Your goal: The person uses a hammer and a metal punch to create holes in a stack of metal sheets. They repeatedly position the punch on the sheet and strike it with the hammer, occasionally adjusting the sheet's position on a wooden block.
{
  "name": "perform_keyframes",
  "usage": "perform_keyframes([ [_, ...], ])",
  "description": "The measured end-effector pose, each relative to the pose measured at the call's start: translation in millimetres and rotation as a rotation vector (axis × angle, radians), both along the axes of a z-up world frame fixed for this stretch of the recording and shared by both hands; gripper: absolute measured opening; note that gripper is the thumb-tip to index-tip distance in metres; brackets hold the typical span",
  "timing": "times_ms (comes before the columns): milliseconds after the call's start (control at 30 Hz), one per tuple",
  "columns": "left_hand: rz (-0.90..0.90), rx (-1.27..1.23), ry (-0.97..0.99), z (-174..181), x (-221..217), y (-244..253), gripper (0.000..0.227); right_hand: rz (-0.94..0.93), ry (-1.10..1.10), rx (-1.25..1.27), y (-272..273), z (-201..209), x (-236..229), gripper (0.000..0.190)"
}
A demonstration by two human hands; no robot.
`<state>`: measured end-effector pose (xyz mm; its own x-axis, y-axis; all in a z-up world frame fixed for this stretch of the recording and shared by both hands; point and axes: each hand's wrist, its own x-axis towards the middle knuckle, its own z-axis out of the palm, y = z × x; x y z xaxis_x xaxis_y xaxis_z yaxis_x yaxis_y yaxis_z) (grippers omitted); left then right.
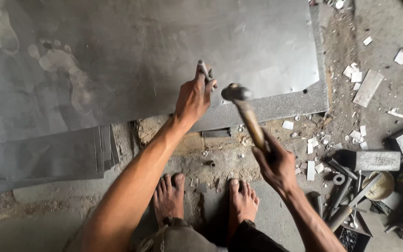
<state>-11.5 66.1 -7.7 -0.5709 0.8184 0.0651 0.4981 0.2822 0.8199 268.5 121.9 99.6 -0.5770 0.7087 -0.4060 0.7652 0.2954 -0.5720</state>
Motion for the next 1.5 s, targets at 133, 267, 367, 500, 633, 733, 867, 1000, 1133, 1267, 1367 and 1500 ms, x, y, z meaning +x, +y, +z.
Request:
perform_keyframes([
  [133, -0.016, 0.303, 0.218, -1.1, 2.0, -2.7, 0.032, 0.150, 0.540, 0.182, -6.3, -0.6, 15.4, 0.054],
  [267, 0.014, 0.133, -0.083, 3.9, 2.5, -10.9, 0.027, -0.017, -0.140, -0.077, -16.1, -27.3, 4.8, 0.053],
  [367, 0.166, 0.242, -0.225, 8.1, -4.4, -27.1, 0.033, -0.298, 0.040, -0.228, -25.4, -46.1, 29.4, 0.059],
  [500, 0.880, 0.256, -0.777, 6.6, 6.8, -117.1, 0.035, -0.633, 0.151, -0.498, -57.9, -57.4, 126.3, 0.048],
  [633, 1.334, 0.071, -1.019, 2.2, -18.9, -191.8, 0.012, -0.461, -0.034, -0.204, -44.3, -59.3, 160.4, 0.042],
  [733, 1.383, 0.162, -1.214, 0.5, -45.1, -221.8, 0.007, -0.166, 0.030, 0.223, -15.0, -52.9, 120.8, 0.031],
  [867, 1.304, 0.280, -1.097, 6.3, -63.7, -240.8, 0.018, -0.525, 0.244, -0.405, 21.8, -65.6, 3.1, 0.041],
  [1000, 1.108, 0.314, -0.882, 18.9, -58.8, -254.1, 0.024, -0.729, 0.719, -0.918, 53.1, -101.5, -79.5, 0.032],
  [1133, 1.129, 0.276, -0.942, 34.0, -45.5, -220.9, 0.032, -0.738, 0.821, -0.691, 91.1, -108.6, -82.2, 0.010],
  [1267, 1.056, 0.074, -0.990, 30.9, -4.4, -168.0, 0.024, -0.753, 0.758, -0.546, 142.3, -85.5, -40.0, 0.007],
  [1367, 0.973, 0.043, -1.031, 21.5, 8.9, -147.6, 0.033, -0.659, 0.670, -0.522, 165.3, -80.9, -17.6, 0.009],
  [1500, 0.940, 0.021, -1.050, 10.7, 6.0, -134.7, 0.035, -0.785, 0.526, -0.480, 173.4, -88.9, -9.2, 0.008],
])
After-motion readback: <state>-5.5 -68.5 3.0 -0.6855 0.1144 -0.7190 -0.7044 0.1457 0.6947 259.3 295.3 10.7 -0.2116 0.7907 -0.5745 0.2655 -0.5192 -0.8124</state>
